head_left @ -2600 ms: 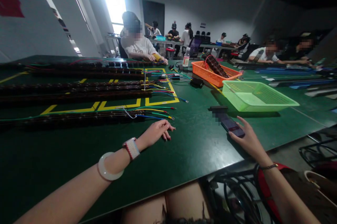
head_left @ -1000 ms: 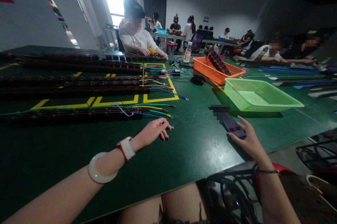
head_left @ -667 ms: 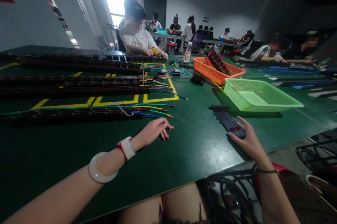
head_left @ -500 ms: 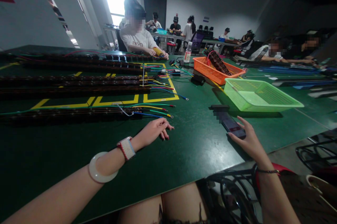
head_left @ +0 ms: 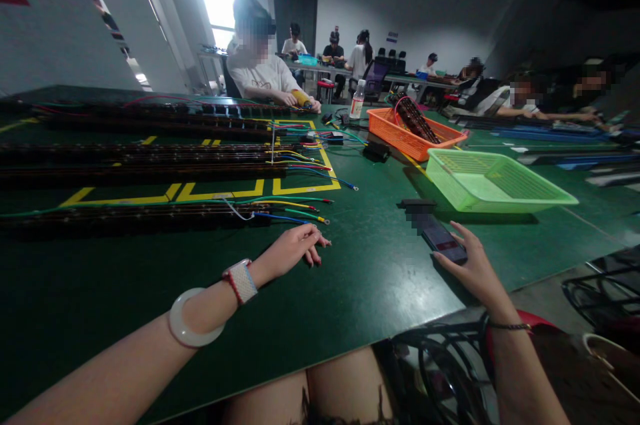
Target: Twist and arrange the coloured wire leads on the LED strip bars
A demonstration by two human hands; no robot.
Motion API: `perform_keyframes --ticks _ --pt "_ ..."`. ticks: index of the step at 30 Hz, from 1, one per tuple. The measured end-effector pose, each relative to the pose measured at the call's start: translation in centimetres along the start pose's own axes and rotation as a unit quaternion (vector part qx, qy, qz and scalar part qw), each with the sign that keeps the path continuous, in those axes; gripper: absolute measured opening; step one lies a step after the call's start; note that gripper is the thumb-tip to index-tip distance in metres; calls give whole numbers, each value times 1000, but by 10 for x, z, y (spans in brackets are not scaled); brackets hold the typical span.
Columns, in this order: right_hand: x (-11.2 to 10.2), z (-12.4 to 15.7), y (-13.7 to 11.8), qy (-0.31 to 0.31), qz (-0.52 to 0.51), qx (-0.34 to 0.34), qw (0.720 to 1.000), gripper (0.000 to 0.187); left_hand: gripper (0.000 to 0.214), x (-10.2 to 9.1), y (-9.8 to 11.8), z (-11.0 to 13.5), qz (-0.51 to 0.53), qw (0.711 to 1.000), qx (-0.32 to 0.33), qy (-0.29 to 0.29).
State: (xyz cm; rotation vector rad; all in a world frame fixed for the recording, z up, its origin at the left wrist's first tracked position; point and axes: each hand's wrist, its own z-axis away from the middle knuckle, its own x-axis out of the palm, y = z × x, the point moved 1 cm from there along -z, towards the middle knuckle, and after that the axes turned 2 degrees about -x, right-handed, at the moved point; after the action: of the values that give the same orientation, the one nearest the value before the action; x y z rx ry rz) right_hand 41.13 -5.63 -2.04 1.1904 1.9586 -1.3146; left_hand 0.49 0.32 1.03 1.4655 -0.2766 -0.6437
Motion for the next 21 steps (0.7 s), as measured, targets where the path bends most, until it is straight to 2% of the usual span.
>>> perform_keyframes --ticks 9,13,16,18,21 --pt "-1 0 -2 7 1 -6 1000 78 29 0 2 0 1 1000 2 1" --pt "2 4 -13 19 6 -7 1000 74 29 0 0 0 -1 1000 5 0" --pt "10 15 -37 41 14 1 999 70 30 -1 0 0 -2 1000 3 -5" --pt "16 28 -61 65 15 11 998 71 29 -1 2 0 -3 1000 -1 -6" --pt "26 49 -101 58 -1 13 998 69 28 -1 4 1 -3 1000 -8 -3"
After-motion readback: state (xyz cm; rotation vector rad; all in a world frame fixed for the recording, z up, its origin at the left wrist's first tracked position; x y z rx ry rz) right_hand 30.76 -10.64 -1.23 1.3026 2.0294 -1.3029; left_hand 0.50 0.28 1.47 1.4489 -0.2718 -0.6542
